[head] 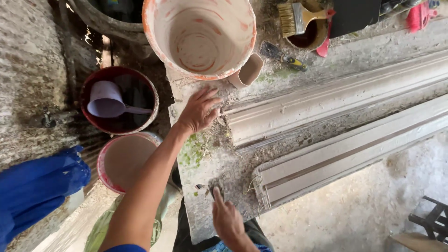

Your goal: The person uses a sanding block to smooth the edges and surfaces of long white moulding pieces resting on a workbench. They repeatedly move the mouldings to access different sections and sand them thoroughly.

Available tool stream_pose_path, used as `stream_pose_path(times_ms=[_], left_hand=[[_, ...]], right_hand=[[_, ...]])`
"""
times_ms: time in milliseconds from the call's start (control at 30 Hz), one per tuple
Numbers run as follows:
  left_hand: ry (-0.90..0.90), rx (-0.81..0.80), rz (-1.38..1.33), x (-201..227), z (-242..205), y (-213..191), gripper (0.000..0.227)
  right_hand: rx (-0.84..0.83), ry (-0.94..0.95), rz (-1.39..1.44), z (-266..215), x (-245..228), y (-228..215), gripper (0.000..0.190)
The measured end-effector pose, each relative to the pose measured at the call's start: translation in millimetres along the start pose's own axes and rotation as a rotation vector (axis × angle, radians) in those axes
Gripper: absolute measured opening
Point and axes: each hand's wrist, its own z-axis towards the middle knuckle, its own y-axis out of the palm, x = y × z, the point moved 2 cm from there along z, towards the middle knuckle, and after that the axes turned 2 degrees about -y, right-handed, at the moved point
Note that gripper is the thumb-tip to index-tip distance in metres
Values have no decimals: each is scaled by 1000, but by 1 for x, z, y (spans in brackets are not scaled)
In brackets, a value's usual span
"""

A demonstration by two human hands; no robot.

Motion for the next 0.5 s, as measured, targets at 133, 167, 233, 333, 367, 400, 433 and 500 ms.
stream_pose_path(times_ms=[133,167,233,333,367,400,433,500], left_hand=[[89,7,277,0,-4,8,53],[74,-52,295,4,-7,10,53],[57,-108,324,7,-13,10,53],[64,-110,288,6,-7,17,57],[86,-94,327,5,-1,23,58],[108,-78,366,3,6,29,58],[103,-78,353,-2,-1,39,58],[153,-60,387,-10,-23,61,64]], right_hand=[[261,-251,192,61,-54,-55,56],[231,-202,141,79,-69,-81,52],[202,-165,91,96,-87,-106,49],[235,-205,-11,67,-82,-99,45],[211,-217,56,44,-73,-90,49],[187,-231,121,21,-65,-80,54],[181,-221,114,9,-40,-55,54],[302,-361,185,-24,7,-4,51]])
